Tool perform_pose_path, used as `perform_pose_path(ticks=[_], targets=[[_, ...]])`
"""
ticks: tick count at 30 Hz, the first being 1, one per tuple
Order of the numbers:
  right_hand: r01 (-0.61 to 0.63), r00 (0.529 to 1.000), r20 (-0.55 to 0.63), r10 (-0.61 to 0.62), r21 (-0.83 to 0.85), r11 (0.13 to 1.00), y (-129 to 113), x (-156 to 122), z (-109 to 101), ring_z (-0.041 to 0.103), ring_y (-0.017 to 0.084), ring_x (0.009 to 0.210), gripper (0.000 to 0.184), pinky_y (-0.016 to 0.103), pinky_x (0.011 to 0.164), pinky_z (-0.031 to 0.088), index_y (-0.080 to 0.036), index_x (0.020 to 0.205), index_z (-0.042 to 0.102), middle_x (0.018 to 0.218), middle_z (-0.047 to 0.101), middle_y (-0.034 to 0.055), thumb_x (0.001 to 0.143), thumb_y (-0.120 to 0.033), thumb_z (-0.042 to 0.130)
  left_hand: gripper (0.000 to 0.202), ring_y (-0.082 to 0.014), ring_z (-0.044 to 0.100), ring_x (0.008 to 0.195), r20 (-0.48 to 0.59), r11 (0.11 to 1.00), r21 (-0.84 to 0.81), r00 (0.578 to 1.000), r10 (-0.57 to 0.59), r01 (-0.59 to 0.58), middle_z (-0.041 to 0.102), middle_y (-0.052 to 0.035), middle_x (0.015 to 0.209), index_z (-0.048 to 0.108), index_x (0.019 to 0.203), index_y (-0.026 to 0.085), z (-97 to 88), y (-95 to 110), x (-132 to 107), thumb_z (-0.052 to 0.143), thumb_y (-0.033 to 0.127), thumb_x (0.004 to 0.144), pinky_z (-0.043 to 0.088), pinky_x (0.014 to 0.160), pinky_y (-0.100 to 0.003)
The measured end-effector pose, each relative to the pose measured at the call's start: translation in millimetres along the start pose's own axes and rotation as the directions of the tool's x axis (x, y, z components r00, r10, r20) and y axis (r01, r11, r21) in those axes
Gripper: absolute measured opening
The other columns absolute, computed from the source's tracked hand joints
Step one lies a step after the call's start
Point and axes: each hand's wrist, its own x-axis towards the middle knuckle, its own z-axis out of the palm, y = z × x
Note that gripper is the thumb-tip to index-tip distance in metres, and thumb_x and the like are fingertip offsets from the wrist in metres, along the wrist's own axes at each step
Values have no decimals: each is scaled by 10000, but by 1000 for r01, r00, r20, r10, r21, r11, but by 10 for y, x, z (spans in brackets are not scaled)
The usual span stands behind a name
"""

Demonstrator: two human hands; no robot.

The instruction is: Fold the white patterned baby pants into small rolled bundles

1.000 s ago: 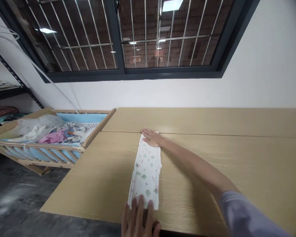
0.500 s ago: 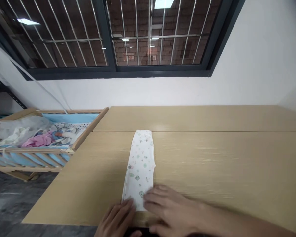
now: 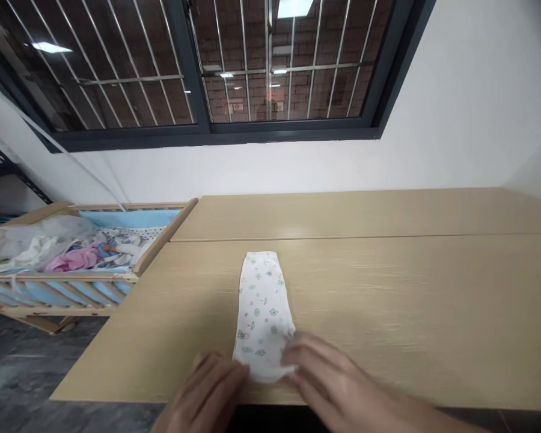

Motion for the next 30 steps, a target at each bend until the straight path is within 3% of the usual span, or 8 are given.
perform_pose_path(ticks=[6,10,14,18,22,24,27,30], targets=[[-172,977,-116,180,78,982,488,772,-349,626,206,963,205,357,825,526,-195,1063,660,1038,656,79,997,-334,525,235,-179,608,1015,2,982,21,982,-187,187,672,-38,1082,585,1189,220,44,-576,868,435,159,1019,469,959,-350],[-221,933,-267,242,107,969,1229,1298,-184,626,191,904,184,302,767,495,-175,1016,690,1015,679,74,922,-283,573,278,-210,603,1076,110,878,135,874,-474,459,653,-68,1150,629,1142,217,368,-1053,1428,376,274,1042,457,966,-350],[-460,860,-199,471,99,882,1804,1590,81,633,162,745,207,248,666,469,-146,963,715,864,714,51,884,-161,524,278,-252,626,1051,193,815,239,796,-573,529,687,-122,1102,685,1043,182,859,-1450,1652,413,230,1010,449,909,-360],[-520,837,-185,515,23,854,2038,1623,241,654,189,800,206,269,730,490,-130,895,725,859,720,76,866,-113,522,265,-269,627,1071,239,785,318,757,-609,531,697,-139,1103,693,1050,180,1135,-1595,1678,436,203,991,441,906,-375],[-504,848,-211,486,-41,863,1953,1529,188,621,243,1102,285,347,958,476,-115,1132,684,1124,685,146,922,-184,505,338,-308,570,1169,176,758,385,764,-621,527,631,-181,1254,584,1276,135,1028,-1335,1528,401,218,1004,434,942,-422],[-408,904,-184,385,-114,906,1786,1459,118,521,258,1286,431,393,1082,407,-133,1373,541,1362,576,167,972,-278,482,382,-335,560,1165,127,745,416,778,-616,522,604,-205,1285,541,1316,96,942,-1038,1326,373,269,1020,435,946,-459],[-84,992,75,105,-238,968,1446,1348,83,297,270,1482,572,451,1194,282,-211,1554,307,1610,321,128,1028,-412,406,415,-338,607,1071,49,738,464,818,-573,489,655,-189,1202,600,1232,91,939,-514,905,376,372,1025,476,897,-469],[244,913,374,-164,-176,954,1175,1264,211,132,247,1542,584,441,1230,213,-221,1584,244,1668,177,103,1046,-409,375,369,-332,594,1176,34,782,460,872,-488,420,652,-177,1264,626,1220,129,1085,-118,538,441,361,1001,495,921,-457]])
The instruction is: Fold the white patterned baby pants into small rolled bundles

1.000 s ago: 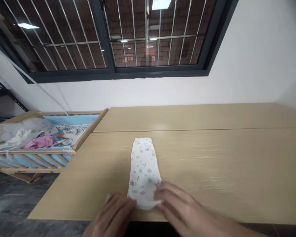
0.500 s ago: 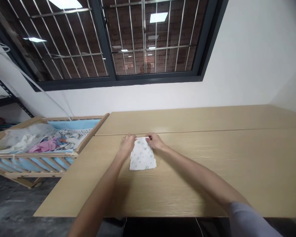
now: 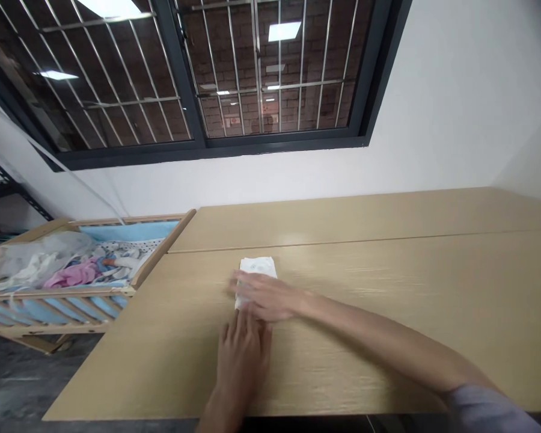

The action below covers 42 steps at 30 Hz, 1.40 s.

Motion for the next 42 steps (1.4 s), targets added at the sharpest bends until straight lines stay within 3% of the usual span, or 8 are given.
perform_pose_path(ticks=[3,9,17,22,29,32,35,42], targets=[[122,983,131,-129,56,991,-101,51,186,120,239,1544,600,431,1246,166,-153,1586,241,1659,156,143,1052,-396,366,314,-348,601,1188,25,999,3,999,45,-45,686,-156,1219,671,1166,180,119,117,-223,495,357,977,496,949,-479],[-129,938,337,76,138,982,145,106,389,58,213,1549,649,442,1259,85,-167,1606,148,1669,102,87,1061,-513,212,341,-327,563,1283,-36,999,-28,999,-30,29,629,-186,1343,643,1220,135,250,110,-252,459,293,980,496,1001,-474],[-253,948,172,269,-108,961,855,294,227,55,206,1550,667,433,1261,35,-191,1608,148,1669,95,58,1045,-544,201,413,-365,558,1297,-16,998,-54,999,-38,37,594,-198,1389,604,1317,149,322,63,-272,445,312,973,517,996,-525],[-278,946,135,293,-123,953,1039,346,221,63,228,1550,661,446,1261,46,-164,1604,178,1668,94,77,1047,-518,217,401,-352,564,1292,9,999,-36,999,-33,34,595,-187,1392,609,1311,157,278,64,-255,441,314,982,521,988,-511],[-270,962,41,269,20,963,754,245,-49,104,249,1547,668,435,1254,96,-190,1602,203,1679,132,82,1044,-552,254,357,-344,603,1239,122,997,-71,992,17,-9,626,-173,1356,658,1238,153,124,-64,-119,479,331,986,512,991,-517],[-243,966,-99,240,-14,970,443,103,-270,353,298,1437,573,480,1176,271,-209,1520,397,1555,408,136,1028,-503,385,260,-295,636,1187,212,980,-189,972,103,-62,688,-102,1278,691,1153,214,-21,-264,23,503,260,980,508,996,-484],[-225,971,-97,218,-71,972,123,-129,-360,583,304,1149,419,491,1031,415,-191,1297,618,1210,652,144,998,-452,485,245,-268,648,1119,221,965,-246,964,147,-90,717,-77,1208,692,1126,218,-131,-505,138,511,179,966,499,984,-457],[-214,977,-58,207,-198,957,-112,-746,96,627,288,1074,243,452,950,483,-178,1159,673,1134,672,143,973,-266,545,194,-264,650,999,148,945,-213,948,281,-247,742,-55,1092,708,1011,225,-60,-806,217,530,162,962,479,948,-454]])
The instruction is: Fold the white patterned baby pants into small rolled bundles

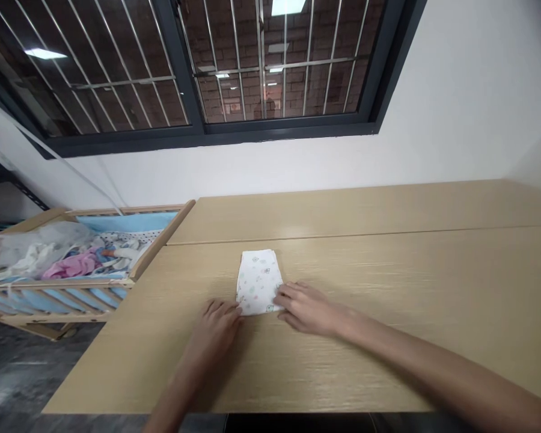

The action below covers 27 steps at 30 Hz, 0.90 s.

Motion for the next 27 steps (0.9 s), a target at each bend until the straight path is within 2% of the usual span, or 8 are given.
perform_pose_path(ticks=[5,8,12,16,18,20,23,27], targets=[[-90,991,-99,86,-44,995,-83,-124,193,639,278,1050,303,464,933,488,-162,1120,680,1127,681,155,974,-92,424,227,-243,636,934,-17,999,8,999,45,-45,729,-58,982,687,973,198,67,-7,26,502,72,936,484,897,-400],[-134,985,-104,135,12,991,-155,-117,95,649,286,1021,278,469,923,487,-153,1073,699,1084,700,153,933,-98,465,232,-246,633,879,-22,999,33,1000,20,-19,718,-49,876,671,894,199,36,44,18,469,110,966,465,877,-412],[-180,976,-73,205,261,949,-145,-80,-178,673,228,906,278,391,888,494,-203,1023,720,990,733,72,868,-105,511,249,-233,633,883,-76,999,-25,997,-35,33,725,-40,892,667,917,223,-144,109,74,433,197,998,426,878,-403],[-293,931,-77,356,420,859,49,102,-395,665,205,805,230,309,736,480,-215,984,721,949,742,45,856,-163,537,269,-240,623,956,-80,986,-55,983,-164,160,712,-63,980,630,947,215,-356,103,394,382,290,1019,399,886,-398],[-355,897,-94,432,430,830,207,268,-411,651,198,774,201,286,684,452,-198,943,705,908,736,48,843,-159,536,278,-257,616,989,-66,971,-6,969,-239,239,704,-78,1024,619,972,210,-364,60,653,359,292,1026,395,880,-399],[-397,865,-140,481,396,828,386,450,-354,646,202,810,193,282,702,439,-180,925,688,911,729,65,843,-141,518,275,-276,609,1019,-72,951,41,951,-302,305,698,-97,1059,622,1004,197,-275,-5,923,358,272,1024,395,878,-403],[-457,823,-200,531,321,829,645,672,-174,640,226,959,213,294,801,438,-148,982,667,1023,717,119,874,-114,486,282,-304,608,1036,-87,928,77,930,-357,364,693,-141,1065,636,1011,165,-20,-114,1231,361,230,1012,404,871,-412],[-527,798,-154,583,293,798,829,781,40,647,235,982,230,302,816,453,-123,1078,636,1051,708,145,909,-112,481,303,-317,610,1050,-96,910,109,915,-391,400,685,-181,1072,652,1017,134,269,-213,1353,356,196,1000,422,880,-415]])
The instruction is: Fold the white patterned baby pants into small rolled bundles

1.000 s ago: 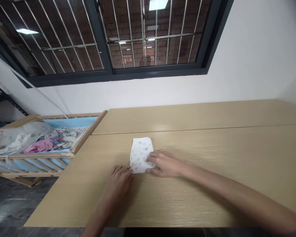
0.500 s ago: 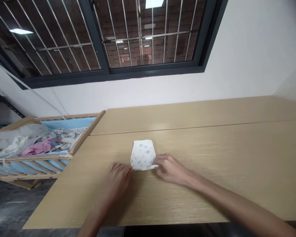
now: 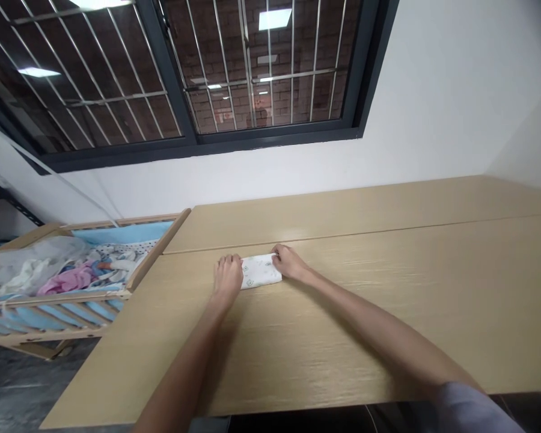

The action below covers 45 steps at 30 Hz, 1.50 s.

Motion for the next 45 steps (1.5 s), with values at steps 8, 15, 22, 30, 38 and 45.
perform_pose_path(ticks=[8,15,22,30,38,45], targets=[[304,945,-52,-324,-233,924,-245,-272,86,386,318,1417,544,460,1168,274,-69,1475,415,1520,439,224,995,-322,386,553,-281,430,1395,-70,983,-107,988,139,-146,478,-220,1482,379,1460,58,80,23,-155,236,392,1043,359,1120,-407],[429,901,213,-378,-310,848,-232,-386,383,218,338,1513,839,482,1241,123,-14,1566,248,1617,267,215,836,-332,511,787,-298,125,1533,71,920,-240,939,336,-311,199,-244,1628,177,1552,0,434,173,-314,138,574,1015,191,1242,-496],[325,940,200,-277,-274,905,41,-437,219,214,336,1516,919,468,1234,179,-6,1573,210,1620,248,225,920,-617,422,834,-345,131,1527,83,961,-175,970,230,-213,188,-285,1617,189,1532,-43,529,105,-314,150,604,1008,235,1221,-518],[384,923,52,-381,-188,904,121,-497,150,236,383,1477,906,536,1166,266,-81,1568,226,1612,237,242,920,-665,469,747,-361,408,1383,8,919,-217,940,340,-330,453,-227,1487,393,1434,99,98,-58,-314,415,665,947,339,1110,-526],[499,867,54,-496,-138,856,147,-486,112,484,334,1222,616,502,1048,384,-142,1412,475,1359,531,182,846,-341,614,576,-310,548,1227,16,866,-265,896,444,-425,603,-119,1327,551,1244,211,-61,-278,-296,721,525,793,362,1049,-471],[389,919,-80,-387,16,921,170,-407,174,559,284,1144,465,460,1008,414,-179,1252,555,1222,638,123,791,-126,538,196,-279,587,1146,-74,886,-269,925,372,-378,666,-99,1181,622,1070,227,-92,-203,-280,529,270,904,375,1028,-466]])
